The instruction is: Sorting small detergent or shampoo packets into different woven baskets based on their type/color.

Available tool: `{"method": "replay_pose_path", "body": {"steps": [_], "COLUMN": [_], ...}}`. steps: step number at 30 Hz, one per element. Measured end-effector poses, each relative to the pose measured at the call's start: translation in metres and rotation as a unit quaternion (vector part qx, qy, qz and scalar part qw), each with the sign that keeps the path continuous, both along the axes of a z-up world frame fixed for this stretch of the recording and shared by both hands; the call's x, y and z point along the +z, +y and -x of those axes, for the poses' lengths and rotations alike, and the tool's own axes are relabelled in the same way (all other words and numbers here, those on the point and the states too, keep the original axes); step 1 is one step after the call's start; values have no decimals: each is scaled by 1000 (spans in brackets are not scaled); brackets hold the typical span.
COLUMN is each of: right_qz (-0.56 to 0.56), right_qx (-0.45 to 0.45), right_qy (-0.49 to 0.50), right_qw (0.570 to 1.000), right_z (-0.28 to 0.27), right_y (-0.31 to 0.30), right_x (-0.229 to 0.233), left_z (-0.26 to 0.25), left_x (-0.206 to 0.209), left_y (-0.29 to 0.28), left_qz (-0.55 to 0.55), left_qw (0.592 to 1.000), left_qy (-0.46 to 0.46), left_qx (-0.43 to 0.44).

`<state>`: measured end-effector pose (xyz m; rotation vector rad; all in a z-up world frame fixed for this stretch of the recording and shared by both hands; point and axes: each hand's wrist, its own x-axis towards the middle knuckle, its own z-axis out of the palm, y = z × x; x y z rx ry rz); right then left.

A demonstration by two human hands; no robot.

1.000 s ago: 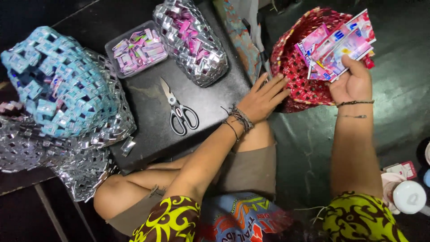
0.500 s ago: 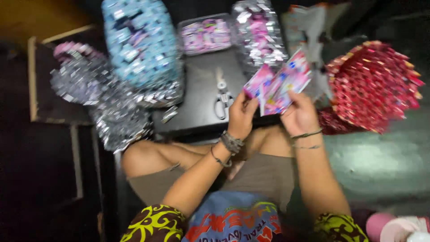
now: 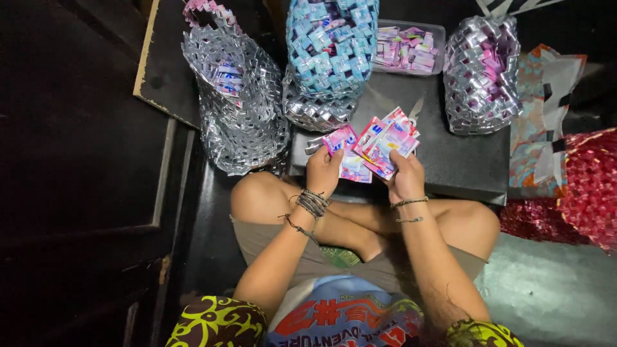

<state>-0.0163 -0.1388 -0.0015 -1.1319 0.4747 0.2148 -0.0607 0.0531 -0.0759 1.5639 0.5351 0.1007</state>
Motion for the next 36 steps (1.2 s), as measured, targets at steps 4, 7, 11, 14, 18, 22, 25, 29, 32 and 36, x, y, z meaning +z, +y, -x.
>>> {"method": "replay_pose_path", "body": {"steps": [4,7,11,14,18,22,25,29,32,36], "right_qz": [52,81,103,110,116,159,122,71,80,139], "right_qx": [-20,-36,-66,-92,-116,-108,-51,10,37,80], "right_qy": [3,-5,-2,-1,-2,-22,-56,-43,-63,-95], "right_qw": [998,996,993,990,986,981,990,997,994,982], "right_z": [0,-6,-11,-15,-15,-21,-18,-18,-38,-35], "right_y": [0,-15,-40,-60,-85,-97,-79,-41,-40,-45], "right_x": [14,15,15,15,3,-27,-30,-16,-38,-38], "left_z": [1,-6,-13,-16,-28,-36,-33,-14,3,20], "left_x": [32,52,93,124,110,100,95,111,134,123], "left_y": [-3,-9,-12,-19,-30,-26,-22,-19,-18,-18], "left_qz": [-10,-2,-39,-120,-194,-243,-235,-178,-213,-392], "left_qw": [999,997,987,971,959,956,959,975,971,883], "left_qy": [25,40,67,86,83,53,73,63,-20,-192], "left_qx": [-34,-68,-138,-189,-189,-154,-139,-120,-103,-172]}}
